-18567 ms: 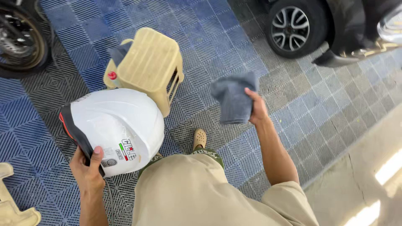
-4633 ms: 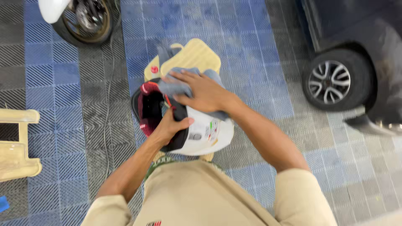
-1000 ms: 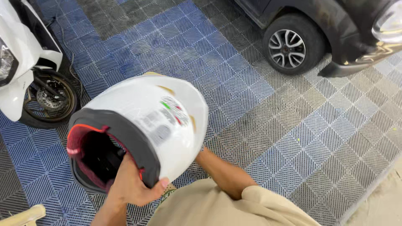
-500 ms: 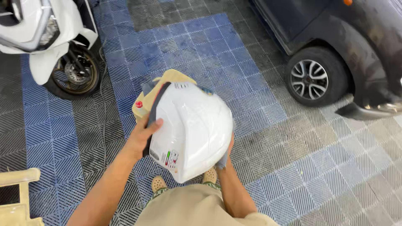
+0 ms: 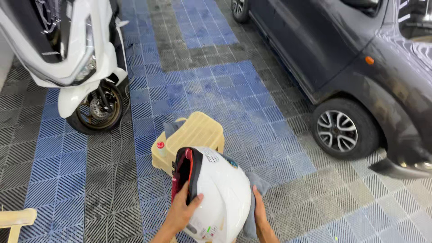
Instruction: The person wipes a white motorcycle helmet with a gray cloth, rotating it to clean multiple sides. The person then uses a blue sponge to rub the helmet's surface before placing it on a stool.
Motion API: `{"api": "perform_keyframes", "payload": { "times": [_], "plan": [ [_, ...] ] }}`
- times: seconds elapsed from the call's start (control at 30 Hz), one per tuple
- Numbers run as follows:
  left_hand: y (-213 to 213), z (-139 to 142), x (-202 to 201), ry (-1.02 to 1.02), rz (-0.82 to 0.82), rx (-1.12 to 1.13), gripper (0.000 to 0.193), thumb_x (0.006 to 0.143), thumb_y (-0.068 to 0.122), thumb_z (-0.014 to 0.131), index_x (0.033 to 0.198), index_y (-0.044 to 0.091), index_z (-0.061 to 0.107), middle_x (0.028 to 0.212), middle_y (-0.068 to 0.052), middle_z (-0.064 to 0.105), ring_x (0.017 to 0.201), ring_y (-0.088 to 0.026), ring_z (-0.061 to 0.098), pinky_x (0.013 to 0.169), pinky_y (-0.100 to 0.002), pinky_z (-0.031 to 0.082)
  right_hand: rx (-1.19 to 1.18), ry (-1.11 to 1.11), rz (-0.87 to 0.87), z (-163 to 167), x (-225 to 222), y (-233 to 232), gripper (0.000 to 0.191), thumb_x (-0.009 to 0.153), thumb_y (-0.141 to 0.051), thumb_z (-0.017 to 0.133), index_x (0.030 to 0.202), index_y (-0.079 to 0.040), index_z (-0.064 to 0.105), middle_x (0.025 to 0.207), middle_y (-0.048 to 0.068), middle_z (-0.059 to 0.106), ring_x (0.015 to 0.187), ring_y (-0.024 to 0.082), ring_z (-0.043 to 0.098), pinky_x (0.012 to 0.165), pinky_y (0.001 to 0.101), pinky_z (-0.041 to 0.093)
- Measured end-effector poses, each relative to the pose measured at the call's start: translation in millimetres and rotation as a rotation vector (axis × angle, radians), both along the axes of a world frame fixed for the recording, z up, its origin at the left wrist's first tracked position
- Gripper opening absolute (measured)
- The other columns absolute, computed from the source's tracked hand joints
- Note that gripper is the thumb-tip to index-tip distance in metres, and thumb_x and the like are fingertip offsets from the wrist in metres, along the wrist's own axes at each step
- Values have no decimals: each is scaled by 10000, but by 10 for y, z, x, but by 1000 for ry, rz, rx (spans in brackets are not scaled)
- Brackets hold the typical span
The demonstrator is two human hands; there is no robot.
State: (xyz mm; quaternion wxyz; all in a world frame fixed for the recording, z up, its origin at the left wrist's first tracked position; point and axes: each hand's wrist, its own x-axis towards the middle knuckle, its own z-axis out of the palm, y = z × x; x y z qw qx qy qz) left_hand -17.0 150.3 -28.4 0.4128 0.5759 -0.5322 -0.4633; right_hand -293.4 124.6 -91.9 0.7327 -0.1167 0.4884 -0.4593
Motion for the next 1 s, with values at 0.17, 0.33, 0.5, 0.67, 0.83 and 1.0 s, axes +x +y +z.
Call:
{"api": "perform_keyframes", "payload": {
  "times": [0.17, 0.33, 0.5, 0.67, 0.83, 1.0],
  "plan": [
    [136, -95, -5, -210, -19, 44, 805, 812, 418, 741, 1387, -72, 462, 1005, -263, 742, 963, -394, 736, 851, -433, 553, -53, 100, 2, -218, 327, 195, 750, 933, -478, 534, 1476, 34, 460, 1484, 238, 562, 1328, 359, 565, 1131, 415, 403],
    [249, -384, 97, -435, 7, -116, 857, 780, 476, 804, 1342, -88, 490, 997, -283, 716, 955, -446, 698, 835, -489, 537, -1166, 740, 199, -381, 637, 294, 844, 999, -481, 560, 1551, 99, 295, 1650, 280, 220, 1519, 380, 186, 1209, 403, 124],
    [332, -679, 204, -419, 63, -9, 954, 730, 510, 816, 1420, -54, 476, 1025, -290, 709, 989, -435, 704, 888, -473, 544, -286, 247, 108, 92, 557, -119, 803, 924, -520, 539, 1487, 46, 455, 1488, 235, 565, 1364, 357, 535, 1159, 432, 352],
    [419, -706, 184, -432, 129, 58, 979, 709, 522, 825, 1434, -35, 476, 1043, -295, 707, 1019, -420, 708, 922, -448, 543, -431, 95, -166, 1569, 594, -1001, 716, 990, -504, 450, 1503, -7, 407, 1469, 179, 521, 1347, 313, 517, 1128, 431, 409],
    [290, -617, 200, -479, -17, 34, 1017, 683, 506, 856, 1451, -28, 456, 1100, -297, 699, 1008, -435, 698, 924, -469, 527, -1067, 229, 152, 2738, 822, -1572, 712, 1038, -441, 409, 1616, -62, 235, 1700, 57, 256, 1536, 220, 305, 1252, 365, 216],
    [246, -517, 177, -486, -98, -73, 968, 722, 530, 821, 1442, -17, 474, 971, -266, 718, 946, -410, 721, 886, -454, 554, -935, 427, -48, 3239, 159, -2242, 676, 1027, -422, 490, 1586, -64, 361, 1539, 66, 479, 1384, 205, 491, 1153, 346, 381]
  ]
}}
